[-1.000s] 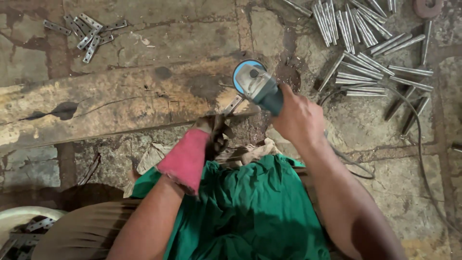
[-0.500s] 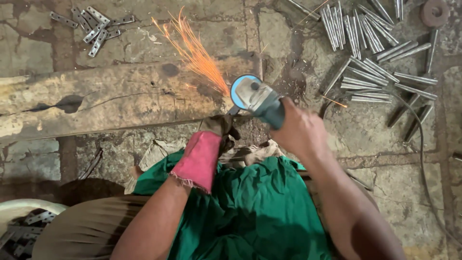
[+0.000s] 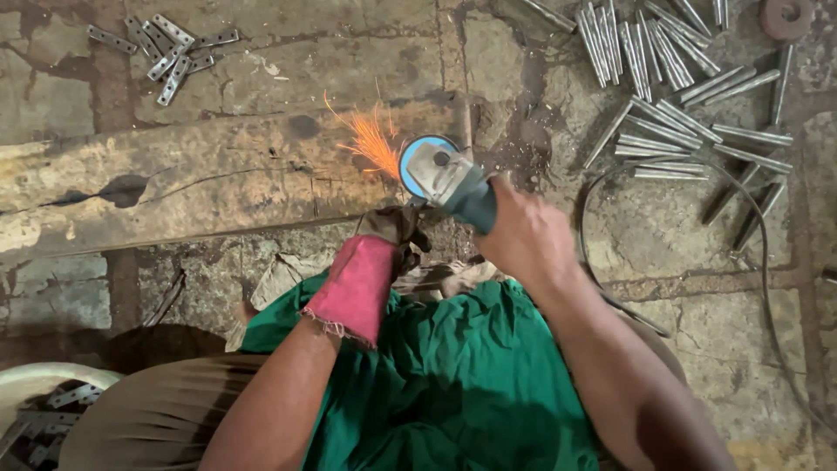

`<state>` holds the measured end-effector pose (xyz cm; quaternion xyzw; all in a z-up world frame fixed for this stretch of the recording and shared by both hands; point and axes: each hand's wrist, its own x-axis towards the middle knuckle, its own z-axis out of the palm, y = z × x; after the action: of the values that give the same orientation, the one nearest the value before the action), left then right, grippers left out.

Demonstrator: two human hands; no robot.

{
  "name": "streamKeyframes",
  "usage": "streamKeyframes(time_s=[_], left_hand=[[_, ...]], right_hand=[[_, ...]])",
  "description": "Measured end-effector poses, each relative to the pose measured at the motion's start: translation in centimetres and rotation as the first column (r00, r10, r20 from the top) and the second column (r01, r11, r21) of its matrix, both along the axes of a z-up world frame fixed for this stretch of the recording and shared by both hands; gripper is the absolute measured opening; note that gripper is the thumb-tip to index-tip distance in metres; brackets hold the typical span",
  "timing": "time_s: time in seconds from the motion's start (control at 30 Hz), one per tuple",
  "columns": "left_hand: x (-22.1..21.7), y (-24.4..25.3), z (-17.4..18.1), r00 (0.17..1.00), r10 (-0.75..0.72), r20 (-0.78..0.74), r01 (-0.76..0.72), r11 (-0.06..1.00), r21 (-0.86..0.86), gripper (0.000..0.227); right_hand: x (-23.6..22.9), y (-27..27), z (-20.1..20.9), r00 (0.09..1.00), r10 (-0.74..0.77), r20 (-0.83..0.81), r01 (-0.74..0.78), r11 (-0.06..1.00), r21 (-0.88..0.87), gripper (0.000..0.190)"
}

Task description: Grinding and smoothing metal hinges and brackets on a wooden block using a hand-held angle grinder.

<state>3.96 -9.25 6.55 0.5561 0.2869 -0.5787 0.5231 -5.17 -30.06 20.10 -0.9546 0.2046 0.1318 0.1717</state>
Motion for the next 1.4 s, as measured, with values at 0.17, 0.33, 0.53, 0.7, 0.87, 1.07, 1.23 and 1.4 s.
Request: streamKeyframes(time_s=[0.17,0.33,0.53,0.7,0.87,1.07,1.23,1.4], left_hand=[[0.8,-1.0,1.7,0.999,-0.024,0.025,0.024,1.0,0.011,0.041],[0.8,-2.0,2.2,0.998,-0.055,0.025,0.054,0.998,0.025,0.043],[0.6,-2.1,3.4,0.998,-0.063,0.029,0.062,0.998,0.031,0.046],[0.1,-2.8,9.6,0.875,-0.432,0.22,0.352,0.878,0.323,0.042],[-0.5,-1.7,13.3,0.473,-0.75,0.463,0.428,0.654,0.624,0.041],[-1.7,-1.2,16.0,0.234,-0.839,0.491,0.345,0.544,0.765,0.054],[-2.5,-1.2,14.6,0.023,-0.881,0.472,0.236,0.463,0.854,0.056],[-1.3,-2.5,15.4,0.073,-0.886,0.458,0.344,0.453,0.822,0.042]], right_hand=[[1.4,-1.3,0.2,0.996,-0.063,-0.063,0.06,0.997,-0.043,0.06],[1.2,-4.1,0.3,0.988,-0.141,-0.068,0.135,0.987,-0.085,0.074],[0.2,-5.0,0.6,0.978,-0.205,-0.041,0.202,0.978,-0.057,0.076],[0.0,-4.8,1.4,0.97,-0.243,-0.012,0.243,0.97,-0.015,0.08],[-0.4,-4.7,1.2,0.968,-0.251,-0.011,0.251,0.968,0.012,0.084],[-0.5,-4.8,1.2,0.967,-0.253,-0.034,0.254,0.967,0.007,0.083],[-0.7,-5.1,1.5,0.962,-0.269,-0.039,0.269,0.963,-0.006,0.081],[-0.4,-4.6,2.6,0.956,-0.285,-0.066,0.284,0.958,-0.021,0.084]])
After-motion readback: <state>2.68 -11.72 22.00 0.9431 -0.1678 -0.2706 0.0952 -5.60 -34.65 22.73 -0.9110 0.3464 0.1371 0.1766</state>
